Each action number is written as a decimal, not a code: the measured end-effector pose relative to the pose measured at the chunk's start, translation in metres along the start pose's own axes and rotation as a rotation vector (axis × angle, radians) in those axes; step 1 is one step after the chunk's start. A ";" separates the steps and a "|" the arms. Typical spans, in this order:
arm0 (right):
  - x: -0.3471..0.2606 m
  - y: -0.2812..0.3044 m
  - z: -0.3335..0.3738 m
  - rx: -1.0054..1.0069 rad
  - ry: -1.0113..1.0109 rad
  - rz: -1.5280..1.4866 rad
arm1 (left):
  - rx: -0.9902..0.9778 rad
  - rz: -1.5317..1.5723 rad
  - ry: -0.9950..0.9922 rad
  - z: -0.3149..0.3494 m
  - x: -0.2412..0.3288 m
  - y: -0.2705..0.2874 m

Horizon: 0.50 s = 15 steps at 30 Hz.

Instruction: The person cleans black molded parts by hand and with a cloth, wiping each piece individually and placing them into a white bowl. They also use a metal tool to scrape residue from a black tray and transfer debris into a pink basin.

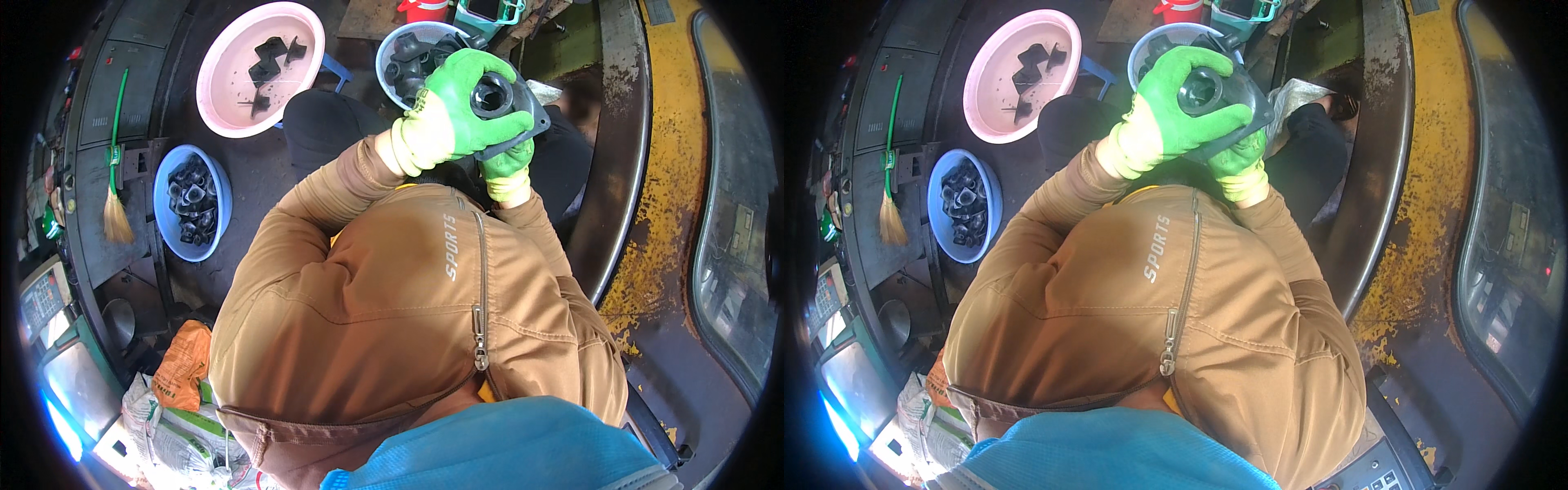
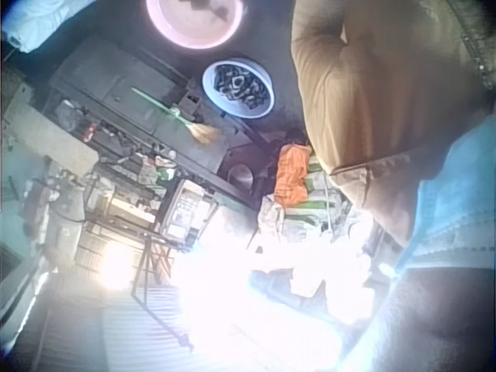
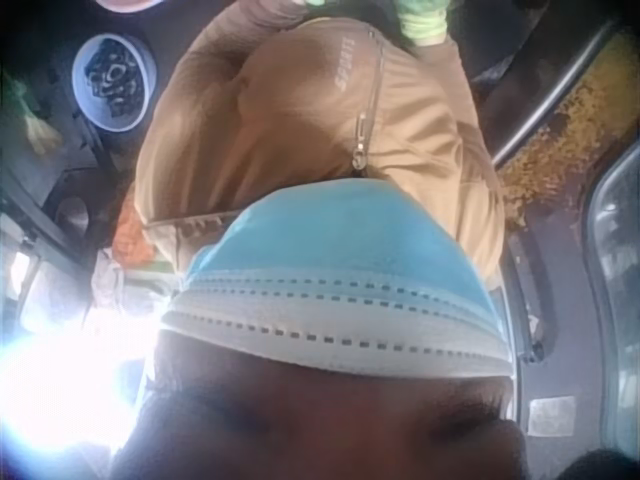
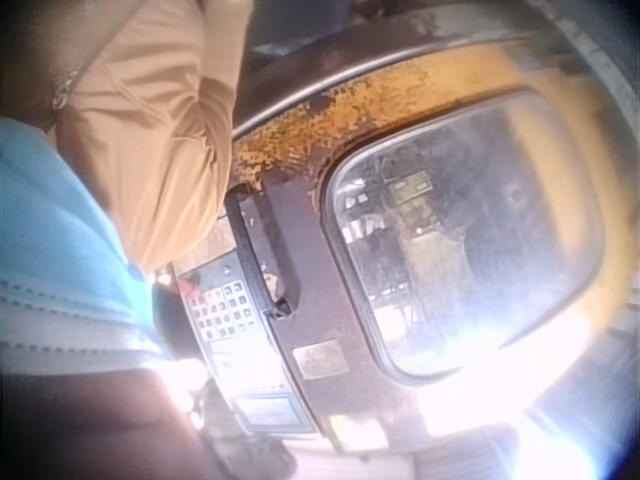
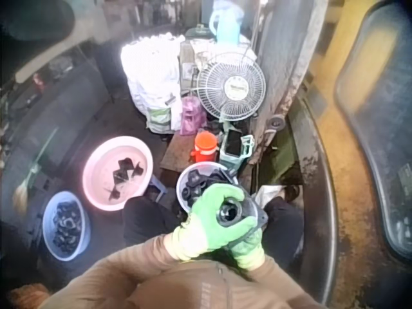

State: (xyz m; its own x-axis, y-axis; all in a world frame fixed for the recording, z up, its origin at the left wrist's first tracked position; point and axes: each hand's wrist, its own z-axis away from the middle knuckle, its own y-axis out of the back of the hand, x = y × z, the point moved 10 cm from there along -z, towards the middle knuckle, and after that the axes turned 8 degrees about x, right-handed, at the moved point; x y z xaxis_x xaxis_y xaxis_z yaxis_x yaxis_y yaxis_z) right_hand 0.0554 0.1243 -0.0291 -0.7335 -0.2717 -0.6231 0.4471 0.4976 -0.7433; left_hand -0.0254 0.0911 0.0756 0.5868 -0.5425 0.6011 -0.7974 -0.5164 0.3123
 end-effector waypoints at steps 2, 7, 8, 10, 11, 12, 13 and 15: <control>0.004 0.012 0.002 0.112 -0.039 0.118 | 0.012 0.104 0.136 -0.001 -0.009 0.002; -0.002 0.013 0.003 0.143 -0.010 0.414 | 0.098 0.202 0.310 0.001 -0.019 0.012; -0.007 0.012 0.002 0.153 0.027 0.673 | 0.089 0.157 0.236 -0.001 -0.013 0.012; -0.017 0.011 0.000 0.234 0.090 0.806 | 0.090 0.065 0.049 -0.003 0.003 0.013; -0.018 0.009 -0.002 0.247 0.075 0.776 | 0.088 0.095 0.077 -0.002 -0.001 0.012; -0.018 0.008 -0.004 0.259 0.059 0.746 | 0.086 0.126 0.105 -0.001 -0.004 0.010; -0.018 0.008 -0.006 0.277 0.036 0.725 | 0.084 0.157 0.134 0.000 -0.006 0.008; -0.017 0.001 -0.008 0.217 -0.002 0.728 | 0.079 0.146 0.142 0.001 -0.007 0.006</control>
State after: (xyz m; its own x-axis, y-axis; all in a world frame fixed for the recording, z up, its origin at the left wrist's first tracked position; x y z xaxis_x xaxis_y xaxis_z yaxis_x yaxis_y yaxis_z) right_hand 0.0639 0.1362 -0.0173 -0.2141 0.0619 -0.9749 0.9087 0.3788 -0.1755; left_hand -0.0343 0.0906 0.0728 0.4355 -0.5200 0.7348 -0.8558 -0.4923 0.1588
